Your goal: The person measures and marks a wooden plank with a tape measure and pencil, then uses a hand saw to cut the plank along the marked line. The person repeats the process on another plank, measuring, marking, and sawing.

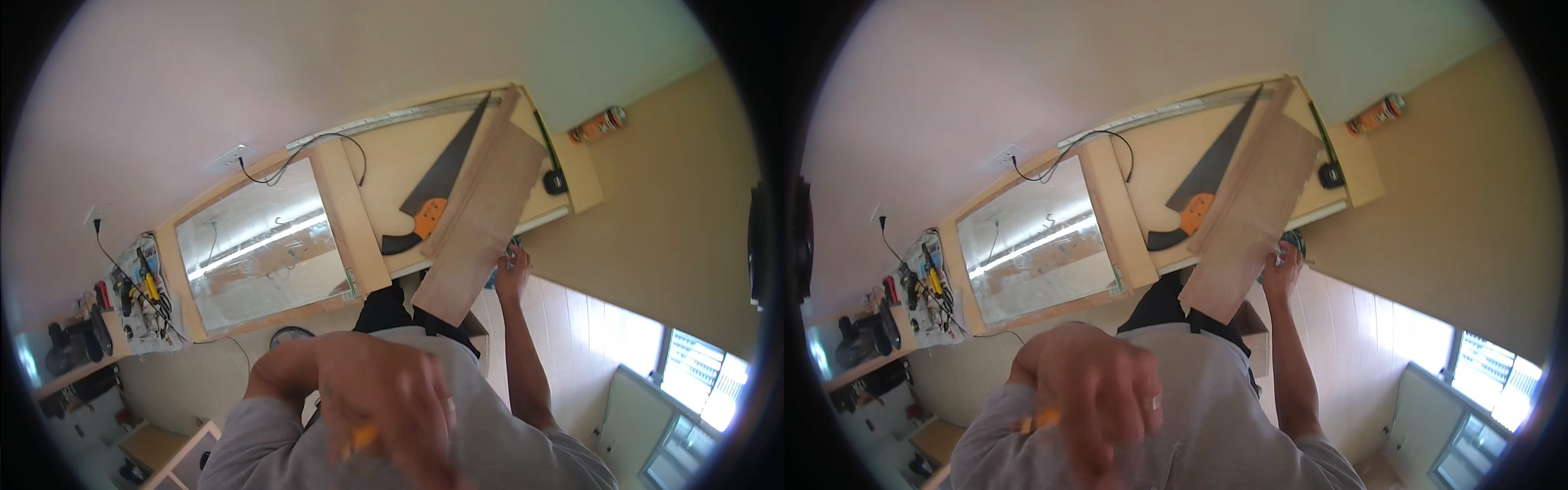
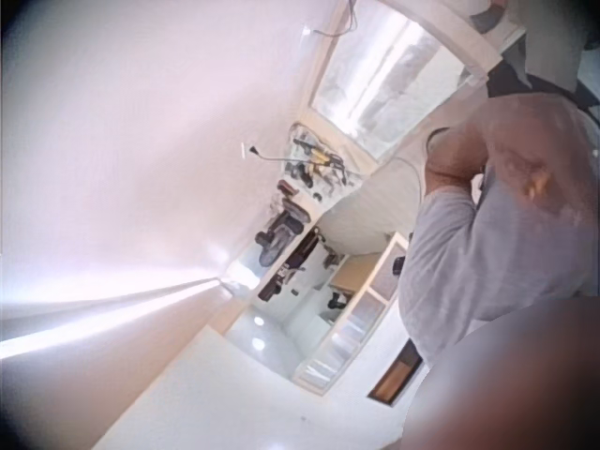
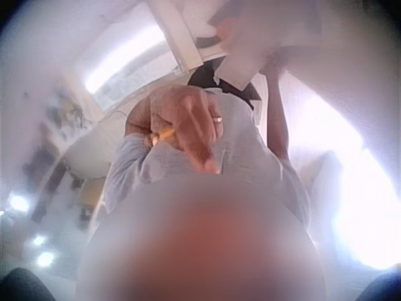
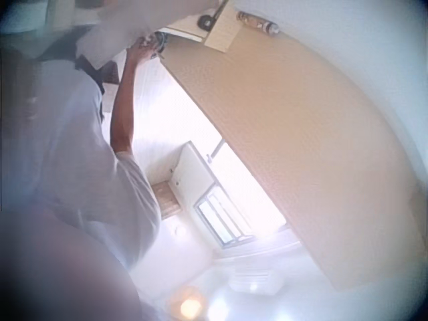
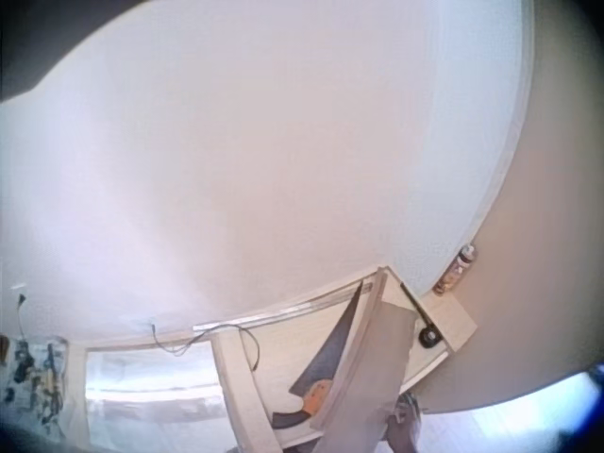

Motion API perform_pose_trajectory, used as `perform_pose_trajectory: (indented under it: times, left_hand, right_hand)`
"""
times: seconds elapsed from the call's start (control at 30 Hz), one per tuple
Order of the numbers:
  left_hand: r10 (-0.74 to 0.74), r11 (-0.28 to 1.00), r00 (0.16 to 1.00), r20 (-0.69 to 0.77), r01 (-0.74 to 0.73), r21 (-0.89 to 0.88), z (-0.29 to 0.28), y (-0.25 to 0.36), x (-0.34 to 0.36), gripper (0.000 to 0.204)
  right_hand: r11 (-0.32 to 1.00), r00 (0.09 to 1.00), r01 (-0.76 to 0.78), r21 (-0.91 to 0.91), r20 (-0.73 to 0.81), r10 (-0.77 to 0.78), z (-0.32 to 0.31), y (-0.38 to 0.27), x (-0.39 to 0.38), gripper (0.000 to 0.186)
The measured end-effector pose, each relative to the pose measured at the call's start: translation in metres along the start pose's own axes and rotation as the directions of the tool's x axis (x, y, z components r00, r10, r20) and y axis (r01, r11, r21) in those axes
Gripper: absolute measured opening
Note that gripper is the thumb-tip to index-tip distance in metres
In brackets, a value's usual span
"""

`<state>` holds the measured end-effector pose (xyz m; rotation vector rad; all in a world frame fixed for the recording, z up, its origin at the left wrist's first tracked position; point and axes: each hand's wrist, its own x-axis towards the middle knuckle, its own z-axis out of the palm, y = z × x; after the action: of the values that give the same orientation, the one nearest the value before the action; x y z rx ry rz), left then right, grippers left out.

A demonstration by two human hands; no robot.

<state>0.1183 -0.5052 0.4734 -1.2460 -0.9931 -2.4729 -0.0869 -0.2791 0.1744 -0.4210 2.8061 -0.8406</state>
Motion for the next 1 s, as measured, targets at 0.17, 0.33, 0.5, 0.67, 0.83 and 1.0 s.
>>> perform_pose_trajectory:
  times: [0.17, 0.33, 0.5, 0.67, 0.83, 1.0]
  left_hand:
    - [-0.403, 0.529, 0.322, -0.857, 0.846, 0.069, 0.005, -0.041, -0.097, 0.022]
    - [-0.189, 0.420, -0.051, -0.981, 0.899, -0.128, 0.044, -0.123, -0.194, 0.035]
    - [-0.044, 0.499, -0.261, -0.964, 0.831, -0.247, 0.110, -0.151, -0.234, 0.036]
    - [0.032, 0.675, -0.443, -0.896, 0.670, -0.307, 0.145, -0.173, -0.248, 0.030]
    - [0.092, 0.700, -0.484, -0.870, 0.653, -0.289, 0.157, -0.200, -0.272, 0.031]
    - [0.120, 0.643, -0.474, -0.872, 0.706, -0.296, 0.175, -0.200, -0.287, 0.035]
  right_hand:
    - [0.760, 0.913, -0.034, 0.650, 0.329, -0.240, 0.047, -0.092, 0.066, 0.032]
    - [0.156, 0.469, -0.828, 0.539, 0.818, -0.333, 0.200, -0.207, 0.155, 0.030]
    - [0.265, 0.502, -0.809, 0.525, 0.851, -0.155, 0.272, -0.271, 0.200, 0.067]
    - [0.266, 0.583, -0.772, 0.578, 0.809, -0.066, 0.284, -0.288, 0.198, 0.062]
    - [0.174, 0.617, -0.755, 0.633, 0.774, -0.141, 0.334, -0.288, 0.238, 0.047]
    - [0.629, 0.762, 0.047, 0.776, 0.379, -0.524, 0.349, -0.292, 0.251, 0.034]
